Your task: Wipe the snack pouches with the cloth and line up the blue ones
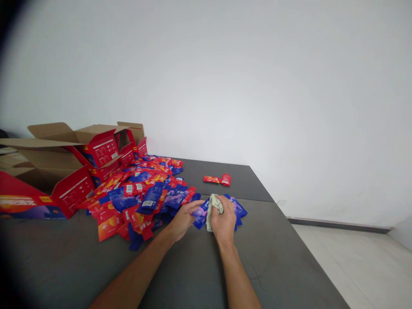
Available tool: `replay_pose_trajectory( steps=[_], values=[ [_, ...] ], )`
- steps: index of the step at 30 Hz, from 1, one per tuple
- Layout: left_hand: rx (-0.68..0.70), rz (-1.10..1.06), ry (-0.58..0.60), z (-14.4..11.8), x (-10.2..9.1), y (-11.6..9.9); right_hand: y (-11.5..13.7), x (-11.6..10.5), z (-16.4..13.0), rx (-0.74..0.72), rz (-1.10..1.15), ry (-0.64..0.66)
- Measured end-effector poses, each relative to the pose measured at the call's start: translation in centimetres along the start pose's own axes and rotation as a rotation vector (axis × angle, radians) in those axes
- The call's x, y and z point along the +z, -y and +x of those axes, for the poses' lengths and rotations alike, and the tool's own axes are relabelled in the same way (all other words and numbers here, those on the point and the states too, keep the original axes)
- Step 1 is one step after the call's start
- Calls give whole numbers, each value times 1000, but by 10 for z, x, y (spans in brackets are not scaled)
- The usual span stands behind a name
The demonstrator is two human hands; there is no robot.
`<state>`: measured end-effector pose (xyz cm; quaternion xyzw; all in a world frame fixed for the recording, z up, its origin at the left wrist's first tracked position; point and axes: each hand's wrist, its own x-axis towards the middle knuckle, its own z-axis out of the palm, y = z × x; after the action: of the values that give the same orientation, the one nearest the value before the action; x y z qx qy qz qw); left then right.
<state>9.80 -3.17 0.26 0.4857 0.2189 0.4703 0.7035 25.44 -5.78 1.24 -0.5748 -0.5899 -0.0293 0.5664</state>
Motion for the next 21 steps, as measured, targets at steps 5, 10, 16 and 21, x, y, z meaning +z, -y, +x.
replay_pose_trajectory(
  steps=[5,10,16,21],
  values=[
    [21,-31,-150,3,-5,-1,17,8,-10,-82,95,225],
    [51,-156,-256,6,-12,-3,34,15,-20,-122,196,382],
    [88,-273,-378,6,-10,-11,21,10,-15,11,204,136],
    [45,-363,-417,11,-14,-7,23,13,-18,-20,275,147]
  ],
)
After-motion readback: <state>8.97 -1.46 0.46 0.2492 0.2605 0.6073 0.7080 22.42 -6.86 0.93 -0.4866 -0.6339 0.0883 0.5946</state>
